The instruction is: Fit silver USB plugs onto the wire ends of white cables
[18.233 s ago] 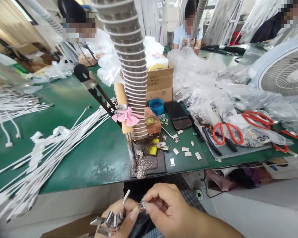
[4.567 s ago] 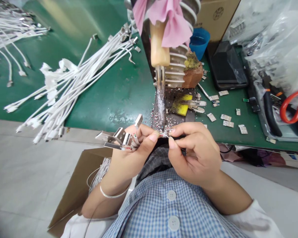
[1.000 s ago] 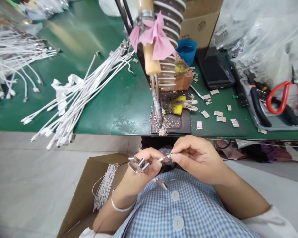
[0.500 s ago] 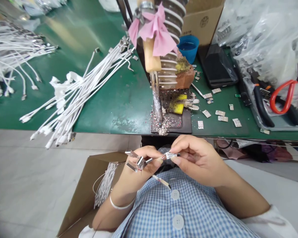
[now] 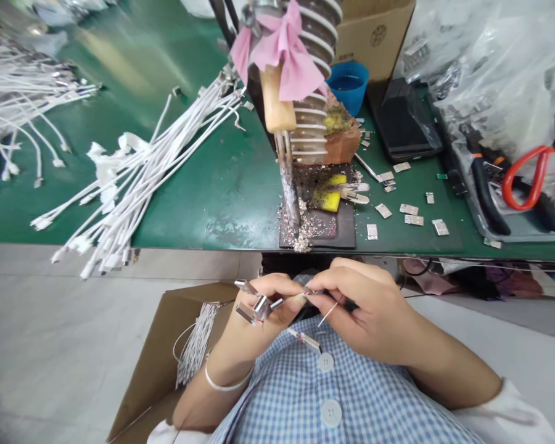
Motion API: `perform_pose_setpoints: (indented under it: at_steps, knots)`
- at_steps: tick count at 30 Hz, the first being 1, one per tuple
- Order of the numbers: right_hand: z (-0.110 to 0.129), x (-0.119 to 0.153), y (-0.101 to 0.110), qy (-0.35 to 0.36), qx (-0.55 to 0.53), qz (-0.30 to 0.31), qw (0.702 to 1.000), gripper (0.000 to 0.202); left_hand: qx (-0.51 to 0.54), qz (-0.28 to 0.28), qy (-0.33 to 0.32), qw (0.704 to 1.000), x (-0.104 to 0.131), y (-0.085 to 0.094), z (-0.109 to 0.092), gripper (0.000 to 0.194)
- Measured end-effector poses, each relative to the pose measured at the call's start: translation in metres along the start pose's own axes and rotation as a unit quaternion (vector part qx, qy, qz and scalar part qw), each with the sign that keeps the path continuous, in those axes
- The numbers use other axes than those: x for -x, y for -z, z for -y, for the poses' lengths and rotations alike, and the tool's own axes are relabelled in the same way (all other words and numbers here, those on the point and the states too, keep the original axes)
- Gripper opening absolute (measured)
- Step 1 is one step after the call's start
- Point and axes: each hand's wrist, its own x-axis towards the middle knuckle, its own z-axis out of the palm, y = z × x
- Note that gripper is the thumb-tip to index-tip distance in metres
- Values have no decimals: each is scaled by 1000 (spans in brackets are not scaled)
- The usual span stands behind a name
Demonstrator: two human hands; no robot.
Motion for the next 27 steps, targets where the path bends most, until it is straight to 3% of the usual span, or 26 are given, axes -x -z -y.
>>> perform_pose_setpoints:
  at_steps: [9,14,22,27]
  knots:
    - [-5,-1,-4,78,19,-22,997,13,-24,-10,-1,1000,2,-1,-1,18]
    - [-6,-2,-4,86,25,-28,996,12,-23,-6,-2,1000,2,0,-1,20]
    - [-5,-1,-4,32,0,-13,999,12,-22,-14,2,1000,2,0,-3,24]
    - [-7,-5,-4,71,-1,-8,997,16,-22,-12,5,1000,2,-2,-2,24]
